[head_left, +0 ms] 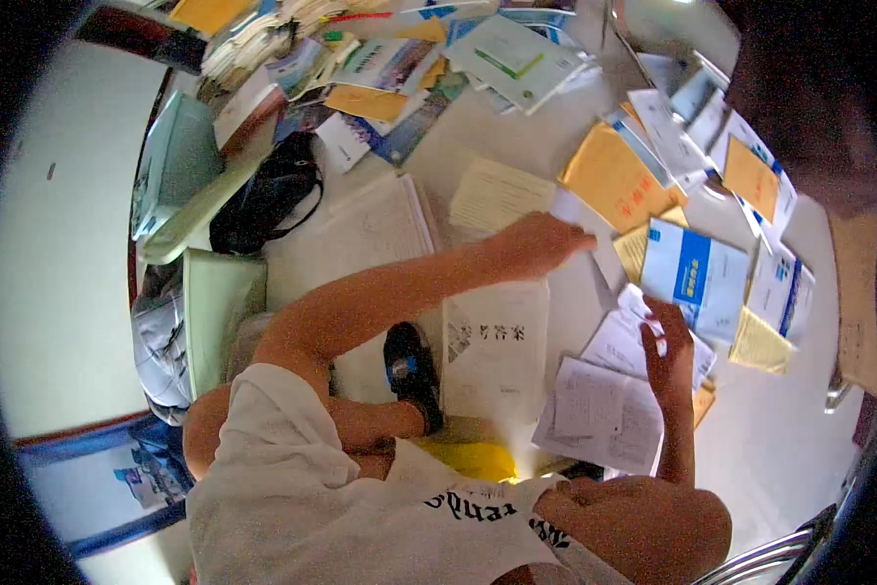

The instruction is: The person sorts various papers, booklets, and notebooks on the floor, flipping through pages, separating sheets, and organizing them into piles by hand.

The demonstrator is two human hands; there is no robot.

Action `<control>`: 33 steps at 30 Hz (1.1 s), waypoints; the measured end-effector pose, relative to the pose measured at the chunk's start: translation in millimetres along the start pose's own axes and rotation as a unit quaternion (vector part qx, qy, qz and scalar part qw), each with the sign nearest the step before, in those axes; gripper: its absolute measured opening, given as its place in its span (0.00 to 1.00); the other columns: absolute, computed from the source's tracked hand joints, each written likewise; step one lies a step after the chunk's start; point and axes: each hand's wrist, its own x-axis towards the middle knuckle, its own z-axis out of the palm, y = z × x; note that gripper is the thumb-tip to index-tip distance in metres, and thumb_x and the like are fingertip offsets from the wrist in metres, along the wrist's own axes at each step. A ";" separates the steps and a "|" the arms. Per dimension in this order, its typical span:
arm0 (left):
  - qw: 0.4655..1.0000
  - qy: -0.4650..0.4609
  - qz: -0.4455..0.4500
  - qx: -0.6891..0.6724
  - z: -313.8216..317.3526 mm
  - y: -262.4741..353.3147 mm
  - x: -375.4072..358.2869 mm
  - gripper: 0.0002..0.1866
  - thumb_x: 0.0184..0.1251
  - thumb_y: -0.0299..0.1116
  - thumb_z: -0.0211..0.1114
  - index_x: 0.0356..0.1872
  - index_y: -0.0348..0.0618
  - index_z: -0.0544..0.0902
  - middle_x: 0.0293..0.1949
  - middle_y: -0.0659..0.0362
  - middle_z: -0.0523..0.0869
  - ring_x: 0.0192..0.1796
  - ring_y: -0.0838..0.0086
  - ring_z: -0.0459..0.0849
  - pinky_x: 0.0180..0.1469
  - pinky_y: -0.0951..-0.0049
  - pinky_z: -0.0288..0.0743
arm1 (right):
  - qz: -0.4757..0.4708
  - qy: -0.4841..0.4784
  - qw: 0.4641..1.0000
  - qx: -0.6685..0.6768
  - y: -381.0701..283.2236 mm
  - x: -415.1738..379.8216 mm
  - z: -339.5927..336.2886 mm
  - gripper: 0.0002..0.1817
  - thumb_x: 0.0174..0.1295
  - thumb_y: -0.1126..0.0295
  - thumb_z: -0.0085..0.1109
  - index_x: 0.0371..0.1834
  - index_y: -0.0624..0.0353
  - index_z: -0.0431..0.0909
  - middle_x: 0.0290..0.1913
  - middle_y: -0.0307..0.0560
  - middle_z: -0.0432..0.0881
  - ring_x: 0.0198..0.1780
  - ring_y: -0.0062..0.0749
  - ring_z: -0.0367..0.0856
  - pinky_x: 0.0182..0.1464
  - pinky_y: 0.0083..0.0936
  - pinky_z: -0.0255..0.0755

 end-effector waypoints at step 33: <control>0.998 0.019 -0.032 -0.054 187.1 99.7 -38.9 0.37 0.57 0.46 0.69 0.62 0.34 0.67 0.62 0.41 0.69 0.60 0.48 0.72 0.58 0.53 0.72 | 0.048 -0.220 0.937 -0.267 192.2 -157.2 29.7 0.26 0.52 0.54 0.67 0.53 0.53 0.77 0.51 0.51 0.78 0.58 0.50 0.72 0.55 0.50 0.64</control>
